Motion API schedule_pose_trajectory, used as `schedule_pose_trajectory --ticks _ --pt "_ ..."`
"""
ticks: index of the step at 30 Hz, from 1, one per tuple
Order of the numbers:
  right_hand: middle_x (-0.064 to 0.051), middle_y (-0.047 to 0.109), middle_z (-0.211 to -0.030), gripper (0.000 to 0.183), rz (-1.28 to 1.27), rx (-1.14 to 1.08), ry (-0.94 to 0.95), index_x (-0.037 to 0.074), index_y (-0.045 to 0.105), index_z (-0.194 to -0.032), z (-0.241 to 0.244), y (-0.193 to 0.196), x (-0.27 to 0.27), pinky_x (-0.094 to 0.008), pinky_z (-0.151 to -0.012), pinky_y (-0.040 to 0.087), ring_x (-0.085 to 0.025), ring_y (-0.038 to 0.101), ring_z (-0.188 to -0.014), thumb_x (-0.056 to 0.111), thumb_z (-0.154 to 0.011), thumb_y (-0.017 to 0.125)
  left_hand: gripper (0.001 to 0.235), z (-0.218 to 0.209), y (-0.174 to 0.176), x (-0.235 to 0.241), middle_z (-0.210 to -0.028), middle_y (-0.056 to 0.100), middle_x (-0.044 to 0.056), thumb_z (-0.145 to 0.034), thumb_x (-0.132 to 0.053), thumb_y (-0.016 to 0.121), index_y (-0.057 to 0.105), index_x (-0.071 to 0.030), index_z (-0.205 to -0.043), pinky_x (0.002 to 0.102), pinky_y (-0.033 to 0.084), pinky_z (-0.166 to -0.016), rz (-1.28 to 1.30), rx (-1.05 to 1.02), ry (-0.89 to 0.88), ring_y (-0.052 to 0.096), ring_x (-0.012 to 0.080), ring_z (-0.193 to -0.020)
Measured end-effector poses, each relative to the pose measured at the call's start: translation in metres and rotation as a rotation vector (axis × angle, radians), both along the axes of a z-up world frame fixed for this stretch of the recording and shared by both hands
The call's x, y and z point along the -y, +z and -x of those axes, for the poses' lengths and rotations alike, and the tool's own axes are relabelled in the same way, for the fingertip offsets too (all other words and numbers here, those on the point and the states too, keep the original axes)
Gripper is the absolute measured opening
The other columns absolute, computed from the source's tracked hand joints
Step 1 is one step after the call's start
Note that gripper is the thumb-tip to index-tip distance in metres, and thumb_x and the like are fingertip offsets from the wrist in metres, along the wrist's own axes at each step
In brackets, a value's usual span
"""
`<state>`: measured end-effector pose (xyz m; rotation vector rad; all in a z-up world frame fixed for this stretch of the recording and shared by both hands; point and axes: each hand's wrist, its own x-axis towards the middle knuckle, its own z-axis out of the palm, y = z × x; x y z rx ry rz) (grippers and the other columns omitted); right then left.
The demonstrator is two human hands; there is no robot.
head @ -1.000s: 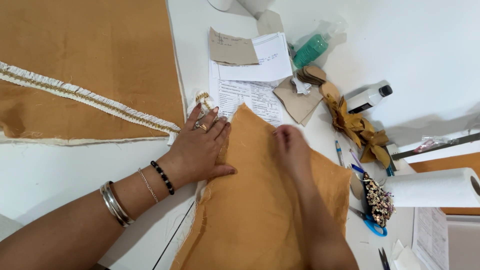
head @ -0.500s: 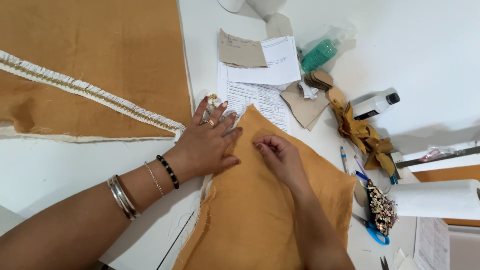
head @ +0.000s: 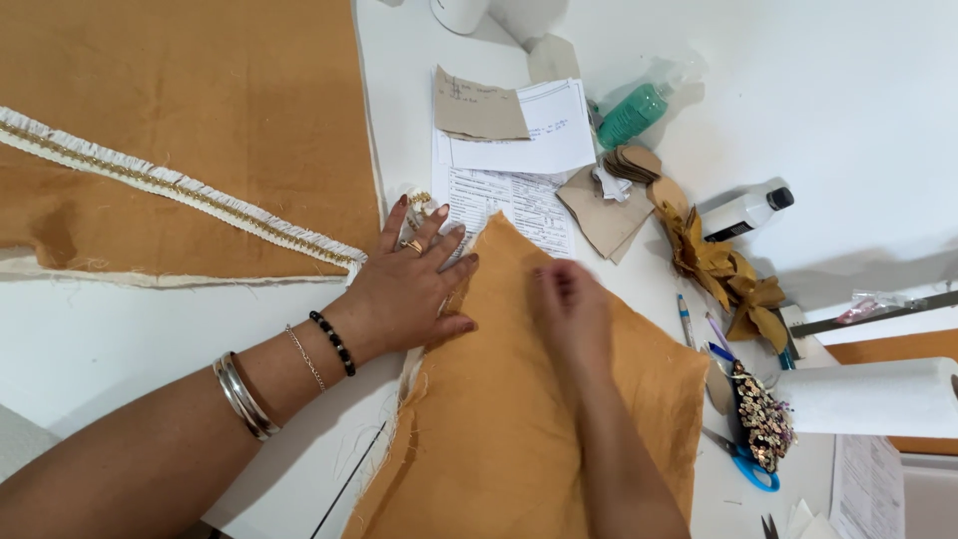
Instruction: The person folds a mustard-colored fabric piece on a white table, then tears and folds a paper towel, and finally folds a beige fabric piece. The person handles the fabric by hand and places the folded items on the table.
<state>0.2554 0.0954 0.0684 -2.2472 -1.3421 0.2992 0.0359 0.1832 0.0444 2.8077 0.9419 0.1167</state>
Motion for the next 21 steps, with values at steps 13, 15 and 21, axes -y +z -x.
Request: schedule_pose_trajectory --ticks 13,15,21 --pt "-0.002 0.073 -0.087 0.013 -0.119 -0.132 0.352 0.016 0.078 -0.101 -0.022 -0.008 0.012 -0.029 -0.077 0.054 -0.014 0.067 -0.082 0.016 -0.089 0.078 0.081 0.002 0.0 0.0 -0.165 0.034 0.011 -0.092 -0.077 0.043 0.043 -0.026 -0.154 0.065 -0.012 -0.122 0.02 0.007 -0.019 0.011 0.0341 -0.159" --pt "-0.005 0.072 -0.084 0.013 -0.058 -0.162 0.381 0.013 0.078 -0.099 -0.019 -0.01 0.012 -0.031 -0.076 0.055 -0.017 0.067 -0.079 0.018 -0.087 0.08 0.081 0.003 0.0 -0.001 -0.165 0.034 0.011 -0.092 -0.077 0.043 0.042 -0.026 -0.155 0.065 -0.012 -0.122 0.024 0.01 -0.012 0.011 0.0342 -0.159" --pt "-0.006 0.068 -0.082 0.019 0.014 -0.116 0.381 0.012 0.078 -0.099 -0.01 -0.007 0.013 -0.034 -0.076 0.055 -0.02 0.067 -0.079 0.022 -0.084 0.083 0.08 0.003 0.001 -0.001 -0.164 0.035 0.012 -0.092 -0.077 0.042 0.042 -0.028 -0.154 0.065 -0.014 -0.122 0.038 0.014 -0.01 0.011 0.034 -0.159"
